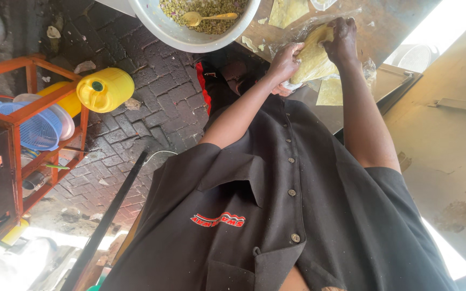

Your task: The person folds triangular pastry wrappers, fills them with a green mixture from a bowl, and seals them into samosas. The finished samosas are placed in rows on a metal tray. The person repeats this process continuously.

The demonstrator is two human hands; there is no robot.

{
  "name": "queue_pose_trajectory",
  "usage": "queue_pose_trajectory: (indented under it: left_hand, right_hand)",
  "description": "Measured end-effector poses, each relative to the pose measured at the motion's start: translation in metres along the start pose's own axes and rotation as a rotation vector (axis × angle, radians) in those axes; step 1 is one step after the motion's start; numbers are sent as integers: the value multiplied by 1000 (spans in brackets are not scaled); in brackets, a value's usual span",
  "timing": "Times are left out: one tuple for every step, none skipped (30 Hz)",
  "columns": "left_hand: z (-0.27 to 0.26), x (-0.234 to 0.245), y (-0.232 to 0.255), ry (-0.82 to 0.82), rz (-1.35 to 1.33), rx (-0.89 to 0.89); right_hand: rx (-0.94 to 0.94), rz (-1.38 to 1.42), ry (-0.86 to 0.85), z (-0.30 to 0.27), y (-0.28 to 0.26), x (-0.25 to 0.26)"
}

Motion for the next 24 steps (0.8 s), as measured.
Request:
queue_pose_trajectory:
  left_hand:
    - [0, -1, 0, -11, -5, -3]
    - [1, -1, 0, -25, -7, -7]
    - [2, 0, 1, -35, 2, 0]
    - [2, 1, 2, -47, 13, 7]
    - [3, 2, 4, -60, 25, 15]
    - [3, 4, 5, -68, 47, 37]
    - [3, 5, 6, -76, 69, 59]
    - [5, 6, 8, -83, 90, 79]
    - [7, 7, 10, -106, 75, 75]
    - [7, 6, 11, -129, 59, 72]
    - [8, 5, 13, -152, 42, 70]
    - [8, 5, 13, -152, -5, 59]
    - [8, 6, 13, -152, -53, 49]
    - [9, 6, 14, -156, -101, 36]
    - [9, 6, 11, -165, -64, 56]
    - [10, 5, 8, -174, -28, 74]
    - [11, 7, 5, -182, 8, 91]
    - [9, 10, 1, -180, -37, 106]
    - [8, 13, -2, -178, -83, 122]
    - [5, 18, -6, -173, -128, 138]
    - [3, 23, -10, -177, -142, 165]
    - [1, 29, -14, -178, -154, 189]
    - [-2, 34, -18, -178, -165, 213]
    - [-4, 39, -22, -187, -191, 252]
  right_hand:
    - [-42, 13, -19, 2, 3, 0]
    - [-86, 27, -35, 3, 5, -1]
    - [-45, 10, 12, 4, 4, 0]
    - [-7, -6, 61, 5, 3, 1]
    - [31, -21, 109, 4, 2, 2]
    - [59, -16, 115, 3, 1, 0]
    - [87, -10, 122, 1, 0, -1]
    - [116, -7, 130, -1, -1, -1]
    - [95, 30, 127, -2, 0, -1]
    - [74, 67, 123, -4, 2, 0]
    - [52, 104, 119, -5, 3, 1]
    - [84, 69, 125, -6, -1, 3]
    - [116, 34, 132, -6, -5, 6]
    - [145, -4, 141, -8, -9, 11]
    - [124, 2, 102, -9, -13, 16]
    - [104, 8, 64, -9, -17, 21]
    - [84, 14, 25, -9, -23, 28]
    - [83, 45, 7, -11, -31, 35]
    - [82, 76, -11, -18, -39, 43]
    - [84, 108, -30, -26, -48, 50]
    - [78, 130, -17, -32, -58, 57]
    - [76, 153, -1, -36, -69, 65]
    - [75, 176, 14, -41, -80, 73]
    - [64, 189, 1, -44, -90, 80]
Point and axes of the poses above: each hand's wrist, its own z-axis towards the middle knuckle, its own x-axis out of the back of the hand, y = z × x, the point moved 4 cm from there along z, towards the middle knuckle, and after that the axes turned 1 degree about x, right-handed, at the moved point
